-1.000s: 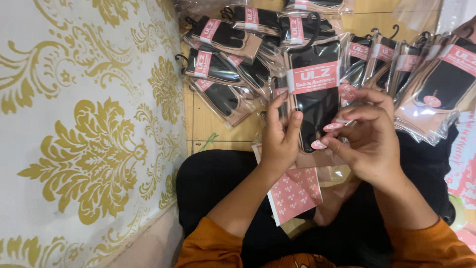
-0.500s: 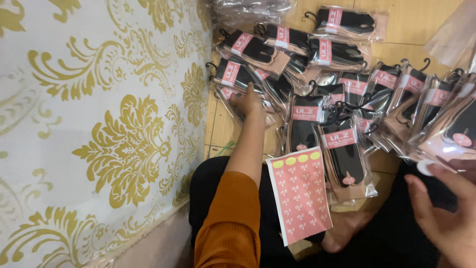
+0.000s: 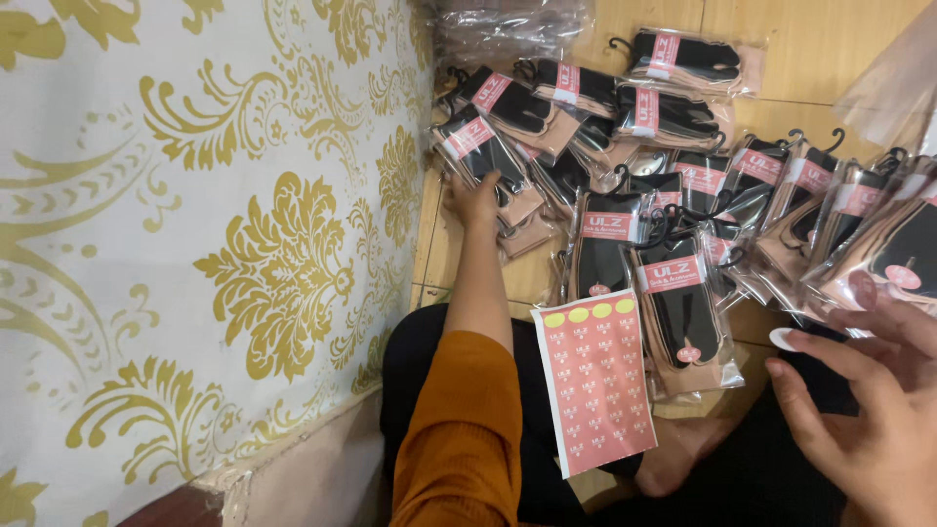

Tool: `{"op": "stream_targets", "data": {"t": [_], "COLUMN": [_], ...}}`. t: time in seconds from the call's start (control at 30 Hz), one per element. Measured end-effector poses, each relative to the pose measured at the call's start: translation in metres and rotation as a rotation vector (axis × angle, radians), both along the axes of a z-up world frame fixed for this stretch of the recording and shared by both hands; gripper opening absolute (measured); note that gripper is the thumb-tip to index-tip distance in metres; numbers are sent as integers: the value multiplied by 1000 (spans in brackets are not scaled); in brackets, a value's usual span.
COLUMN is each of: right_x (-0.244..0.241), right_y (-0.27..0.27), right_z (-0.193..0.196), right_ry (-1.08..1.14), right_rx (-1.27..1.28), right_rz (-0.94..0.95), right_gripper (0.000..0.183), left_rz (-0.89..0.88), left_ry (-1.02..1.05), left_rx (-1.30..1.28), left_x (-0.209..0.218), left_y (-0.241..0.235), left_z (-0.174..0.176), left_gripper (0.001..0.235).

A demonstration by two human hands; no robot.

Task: The person sits on the floor and applies round stickers to clear plastic packages containing socks. They peel stickers from a sheet and press them onto the packaging, then place the labeled packages into a pile.

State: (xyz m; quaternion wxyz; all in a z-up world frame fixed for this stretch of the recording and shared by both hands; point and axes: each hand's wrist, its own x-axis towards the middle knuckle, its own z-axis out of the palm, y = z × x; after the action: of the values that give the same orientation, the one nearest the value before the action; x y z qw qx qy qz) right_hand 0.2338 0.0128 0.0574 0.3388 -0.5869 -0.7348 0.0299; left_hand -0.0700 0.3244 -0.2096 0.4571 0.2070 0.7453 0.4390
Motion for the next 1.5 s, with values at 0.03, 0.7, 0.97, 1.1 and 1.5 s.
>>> {"op": "stream_targets", "data": {"t": [0.03,0.7,0.97,1.1,1.5], "right_x": [-1,-61,-44,-26,-67], "right_y": [-2,50,12,8,8], "right_z": [1,0,0,17,9], "right_ry": [14,770,-214,-267,508], "right_rx": [-3,-109,-123,-90,-269], "right_rz": [-9,40,-304,-310,-75], "right_gripper": [34,39,36,47,30], "left_rz": [24,-780,-878,-1175,-816], "left_ry": [-164,-130,-89,288,-28], "left_rx": [55,601,588,613,967], "left_x": [-4,82,118,106,86], "left_y": [8,-187,-203,-186,-192], "left_z": [-4,244,214,202,222], "left_gripper": [106,35,31,42,29]}}
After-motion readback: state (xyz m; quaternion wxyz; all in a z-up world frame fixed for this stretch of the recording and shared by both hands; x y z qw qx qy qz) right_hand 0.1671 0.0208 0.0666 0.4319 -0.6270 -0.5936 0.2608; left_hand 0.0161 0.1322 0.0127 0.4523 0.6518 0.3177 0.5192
